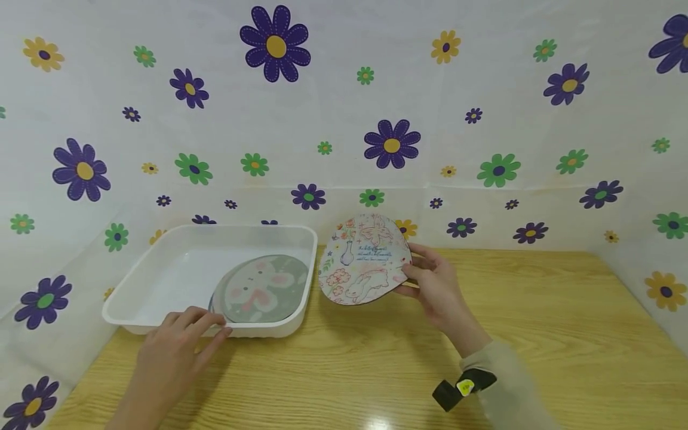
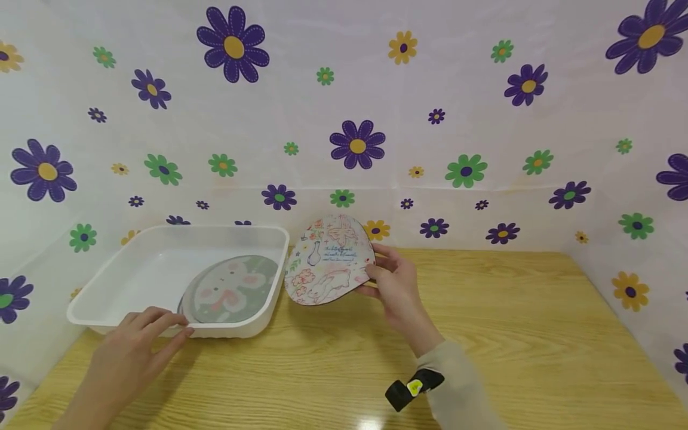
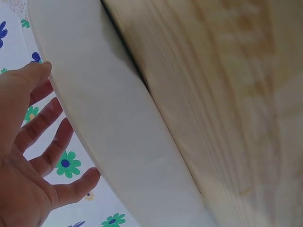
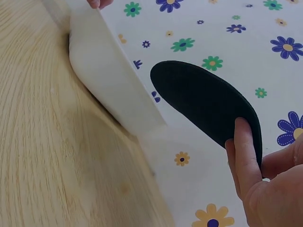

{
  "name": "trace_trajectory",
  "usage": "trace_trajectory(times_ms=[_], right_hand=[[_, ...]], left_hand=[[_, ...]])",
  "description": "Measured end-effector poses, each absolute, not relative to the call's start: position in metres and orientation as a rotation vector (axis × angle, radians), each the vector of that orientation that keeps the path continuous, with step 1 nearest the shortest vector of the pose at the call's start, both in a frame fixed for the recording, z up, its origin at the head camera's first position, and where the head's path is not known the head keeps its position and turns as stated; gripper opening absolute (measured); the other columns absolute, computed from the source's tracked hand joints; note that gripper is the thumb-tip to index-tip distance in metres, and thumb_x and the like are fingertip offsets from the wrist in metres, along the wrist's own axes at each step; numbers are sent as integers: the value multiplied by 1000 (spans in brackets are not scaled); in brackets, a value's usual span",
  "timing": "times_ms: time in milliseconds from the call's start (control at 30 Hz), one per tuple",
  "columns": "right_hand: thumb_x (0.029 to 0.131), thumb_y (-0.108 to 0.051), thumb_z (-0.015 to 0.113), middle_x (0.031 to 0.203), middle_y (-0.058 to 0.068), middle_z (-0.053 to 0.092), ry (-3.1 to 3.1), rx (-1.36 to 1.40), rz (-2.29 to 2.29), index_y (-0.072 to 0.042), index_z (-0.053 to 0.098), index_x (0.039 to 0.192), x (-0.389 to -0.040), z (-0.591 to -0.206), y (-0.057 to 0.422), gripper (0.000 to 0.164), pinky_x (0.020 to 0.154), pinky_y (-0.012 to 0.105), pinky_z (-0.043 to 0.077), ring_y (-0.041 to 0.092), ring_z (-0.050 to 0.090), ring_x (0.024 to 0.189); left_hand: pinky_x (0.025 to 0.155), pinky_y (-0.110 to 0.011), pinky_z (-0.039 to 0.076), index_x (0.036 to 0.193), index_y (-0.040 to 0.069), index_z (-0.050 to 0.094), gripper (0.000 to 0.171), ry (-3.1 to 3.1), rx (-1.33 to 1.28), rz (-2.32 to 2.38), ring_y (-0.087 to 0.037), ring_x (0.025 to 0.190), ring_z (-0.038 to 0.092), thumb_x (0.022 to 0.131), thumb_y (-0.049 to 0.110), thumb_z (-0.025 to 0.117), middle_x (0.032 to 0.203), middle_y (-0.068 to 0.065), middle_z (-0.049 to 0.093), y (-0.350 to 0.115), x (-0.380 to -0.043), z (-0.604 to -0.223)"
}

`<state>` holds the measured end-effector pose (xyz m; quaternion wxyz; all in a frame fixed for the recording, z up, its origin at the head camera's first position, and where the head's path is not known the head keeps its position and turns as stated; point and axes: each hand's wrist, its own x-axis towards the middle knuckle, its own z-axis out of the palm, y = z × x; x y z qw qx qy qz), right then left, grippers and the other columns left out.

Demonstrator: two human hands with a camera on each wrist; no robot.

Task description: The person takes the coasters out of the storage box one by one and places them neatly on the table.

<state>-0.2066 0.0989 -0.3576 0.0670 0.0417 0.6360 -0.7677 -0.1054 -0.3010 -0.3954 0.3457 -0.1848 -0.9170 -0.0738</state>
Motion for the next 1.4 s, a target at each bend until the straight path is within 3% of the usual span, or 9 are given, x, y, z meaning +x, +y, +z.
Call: trace_trajectory(times_ms=[267, 900, 1400], right_hand=[[103, 1, 51, 124, 13, 55, 1917, 147, -2314, -9, 46, 151, -203, -361, 114, 49, 76, 26, 62, 14, 67, 91], [106, -2, 48, 127, 8, 54, 1975, 212, -2282, -10, 36, 157, -196, -368, 158, 54, 81, 24, 61, 9, 68, 95], [106, -3, 48, 119, -1, 55, 1958, 263, -2305, -12, 32, 159, -194, -372, 185, 57, 82, 24, 61, 6, 68, 94]], left_hand=[[51, -46, 54, 94, 18, 73, 27, -2409, -441, -207, -35, 76, 66, 72, 19, 88, 87, 0, 69, -298, -105, -393], [60, -51, 56, 89, 20, 73, 18, -2475, -304, -270, -35, 79, 66, 78, 26, 87, 89, -2, 71, -289, -103, -389], [60, -50, 53, 87, 21, 71, 19, -2468, -255, -304, -35, 78, 65, 79, 27, 87, 88, -4, 71, -285, -105, -390]])
